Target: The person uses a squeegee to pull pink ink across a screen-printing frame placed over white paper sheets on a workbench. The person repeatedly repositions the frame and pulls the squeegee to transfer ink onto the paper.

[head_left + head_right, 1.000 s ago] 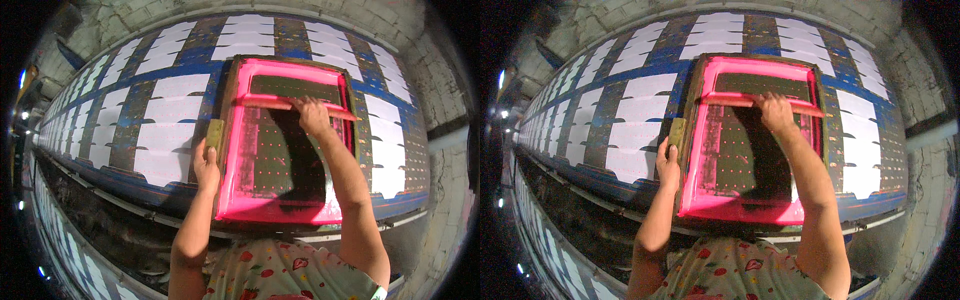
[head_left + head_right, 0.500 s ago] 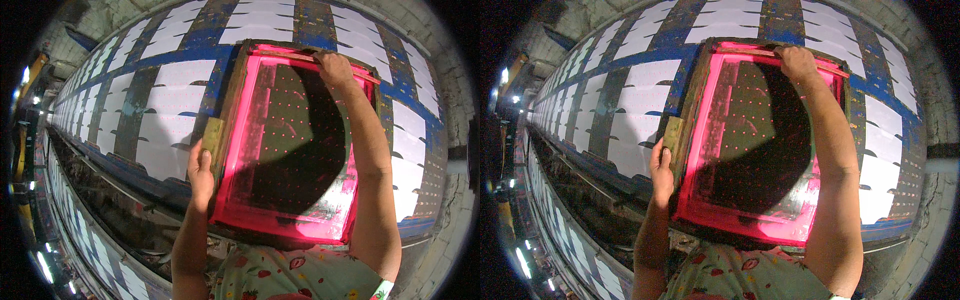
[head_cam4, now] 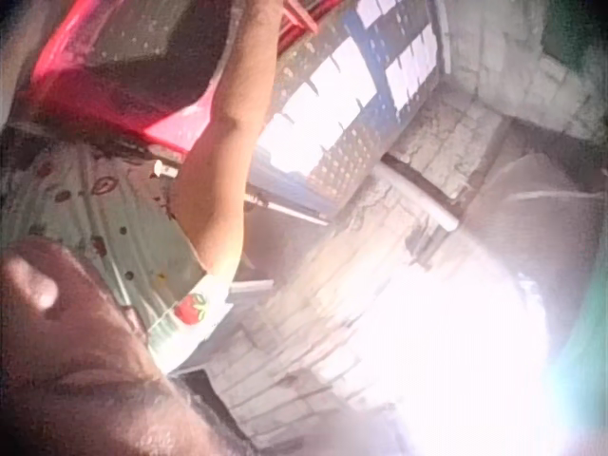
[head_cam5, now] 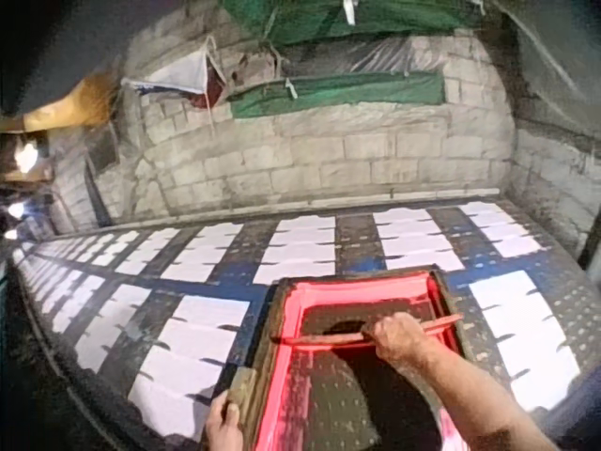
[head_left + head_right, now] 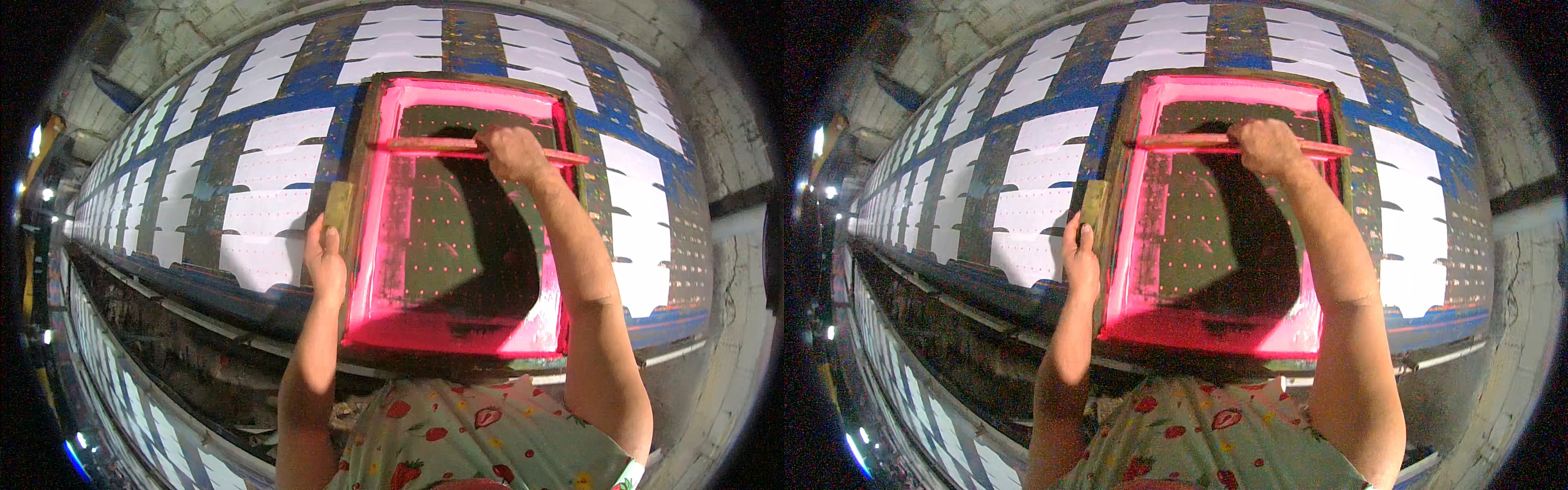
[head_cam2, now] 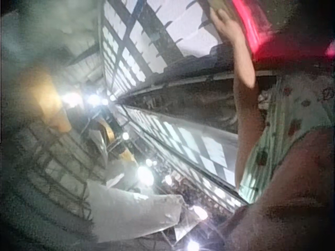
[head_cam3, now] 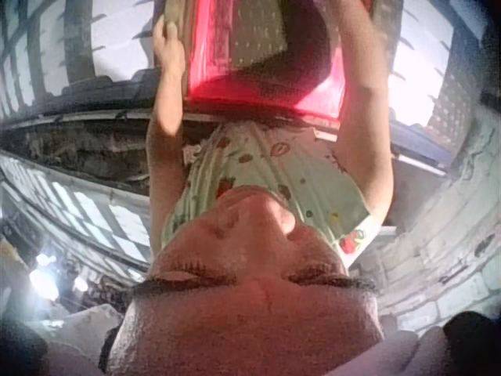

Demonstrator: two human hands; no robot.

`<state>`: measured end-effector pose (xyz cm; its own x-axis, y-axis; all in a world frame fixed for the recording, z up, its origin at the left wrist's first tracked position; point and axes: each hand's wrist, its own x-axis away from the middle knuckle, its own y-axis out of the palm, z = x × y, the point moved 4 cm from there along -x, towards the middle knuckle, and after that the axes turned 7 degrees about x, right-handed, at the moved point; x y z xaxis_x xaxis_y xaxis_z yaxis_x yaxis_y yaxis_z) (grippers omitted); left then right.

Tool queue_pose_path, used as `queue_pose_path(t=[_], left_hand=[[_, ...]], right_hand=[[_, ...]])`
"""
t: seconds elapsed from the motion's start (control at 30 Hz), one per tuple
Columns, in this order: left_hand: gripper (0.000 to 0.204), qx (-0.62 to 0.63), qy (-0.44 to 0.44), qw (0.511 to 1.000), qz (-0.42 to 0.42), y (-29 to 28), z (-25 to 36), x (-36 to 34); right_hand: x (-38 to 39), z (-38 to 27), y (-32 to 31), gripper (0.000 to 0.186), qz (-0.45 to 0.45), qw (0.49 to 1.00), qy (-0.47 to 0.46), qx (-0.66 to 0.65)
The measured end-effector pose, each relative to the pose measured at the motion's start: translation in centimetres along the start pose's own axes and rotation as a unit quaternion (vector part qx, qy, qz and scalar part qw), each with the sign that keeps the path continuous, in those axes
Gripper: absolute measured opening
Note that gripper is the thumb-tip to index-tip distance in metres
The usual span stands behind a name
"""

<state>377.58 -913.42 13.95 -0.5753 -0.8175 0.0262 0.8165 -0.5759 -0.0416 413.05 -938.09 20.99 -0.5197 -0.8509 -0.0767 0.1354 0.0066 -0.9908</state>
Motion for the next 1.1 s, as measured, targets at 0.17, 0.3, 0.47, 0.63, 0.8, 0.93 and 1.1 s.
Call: queue_pose_path(t=[0.17,0.3,0.47,0.63,0.8,0.93,1.1], left_hand=[[0.044,-0.007,0.027,0.999,-0.026,0.0,0.8,0.3],[0.048,-0.028,0.07,0.997,-0.019,-0.3,0.3,0.0],[0.057,-0.056,0.101,0.993,-0.01,-0.5,-0.9,-0.8],[0.073,-0.088,0.094,0.992,-0.005,-0.2,-0.6,-0.7],[0.059,-0.126,0.106,0.986,-0.001,-0.4,-0.4,-0.9],[0.043,-0.039,0.089,0.995,-0.024,-0.4,-0.6,-0.7],[0.042,-0.061,0.038,0.997,-0.022,-0.4,0.3,0.0]], right_hand=[[9.6,-7.8,-3.1,0.031,-0.011,1.0,0.017,-0.018],[16.3,-14.0,-5.0,0.033,-0.002,0.999,0.007,-0.037],[23.7,-20.3,-6.4,0.029,-0.017,0.999,0.024,-0.023],[28.5,-24.0,-7.4,0.037,-0.04,0.999,0.024,-0.019],[30.6,-25.6,-7.9,0.043,0.022,0.998,0.014,-0.054],[32.3,-25.8,-8.0,0.058,0.046,0.995,-0.009,-0.083],[35.1,-21.6,-8.3,0.054,0.097,0.967,-0.07,-0.224]])
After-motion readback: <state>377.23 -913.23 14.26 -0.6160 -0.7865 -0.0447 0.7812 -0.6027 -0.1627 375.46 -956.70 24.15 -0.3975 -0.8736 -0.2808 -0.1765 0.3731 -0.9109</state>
